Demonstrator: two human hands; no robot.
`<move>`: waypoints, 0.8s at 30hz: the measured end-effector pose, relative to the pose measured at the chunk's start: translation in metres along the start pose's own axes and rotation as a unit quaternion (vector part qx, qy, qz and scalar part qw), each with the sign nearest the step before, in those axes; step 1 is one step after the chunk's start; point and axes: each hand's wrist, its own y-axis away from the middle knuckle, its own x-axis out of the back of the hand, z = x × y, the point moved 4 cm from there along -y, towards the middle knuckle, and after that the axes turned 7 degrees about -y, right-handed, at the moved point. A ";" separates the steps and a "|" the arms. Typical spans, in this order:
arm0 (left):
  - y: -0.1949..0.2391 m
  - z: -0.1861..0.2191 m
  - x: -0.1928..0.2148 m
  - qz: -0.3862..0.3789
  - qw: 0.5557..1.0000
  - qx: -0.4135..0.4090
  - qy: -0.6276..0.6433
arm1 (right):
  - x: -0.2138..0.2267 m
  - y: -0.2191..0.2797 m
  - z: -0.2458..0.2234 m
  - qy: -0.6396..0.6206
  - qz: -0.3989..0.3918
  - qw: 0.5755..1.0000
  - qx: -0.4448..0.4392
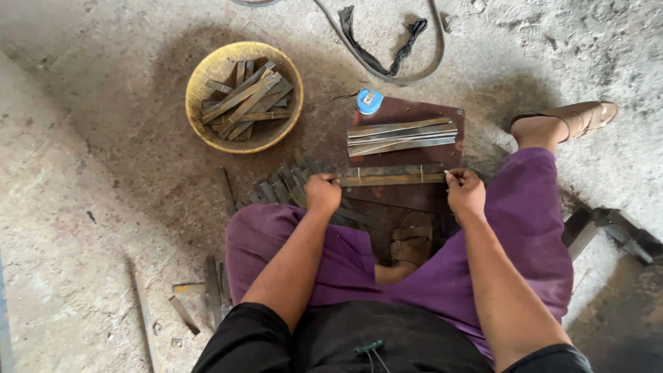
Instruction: The person places thin metal strips onto a wooden block, aligns them with existing pieces, and uses a small marking tool to draw lines on the metal surfaces.
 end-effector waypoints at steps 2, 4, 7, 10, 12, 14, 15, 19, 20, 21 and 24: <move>0.001 0.002 0.002 0.000 0.999 0.019 0.026 | 0.000 0.001 0.001 -0.001 -0.001 1.000 -0.005; 0.001 0.005 0.004 0.000 0.999 0.030 0.031 | 0.001 0.002 0.001 0.000 -0.001 1.000 -0.006; 0.002 0.008 0.007 -0.003 0.999 0.036 0.024 | 0.001 0.003 -0.002 -0.001 0.000 1.000 0.000; 0.002 0.010 0.010 -0.002 0.999 0.029 0.017 | 0.001 0.004 -0.005 -0.011 0.001 1.000 -0.011; 0.003 0.010 0.010 -0.002 0.999 0.032 0.023 | 0.001 0.005 -0.006 -0.015 0.001 1.000 -0.027; 0.003 0.010 0.011 -0.004 0.998 0.043 0.038 | 0.002 0.006 -0.007 -0.001 0.002 1.000 -0.021; 0.003 0.011 0.011 -0.006 0.998 0.048 0.040 | 0.002 0.006 -0.007 0.005 0.002 1.000 -0.018; 0.003 0.009 0.010 -0.011 0.997 0.059 0.044 | 0.001 0.003 -0.002 -0.013 0.004 1.000 -0.015; 0.003 0.009 0.010 -0.012 0.997 0.060 0.044 | 0.001 0.002 0.000 -0.018 0.003 1.000 -0.015; 0.003 0.008 0.009 -0.008 0.997 0.062 0.042 | 0.001 0.002 0.001 -0.023 0.003 1.000 -0.016; 0.003 0.007 0.006 -0.005 0.996 0.063 0.055 | 0.003 0.010 -0.011 0.091 0.050 0.987 0.121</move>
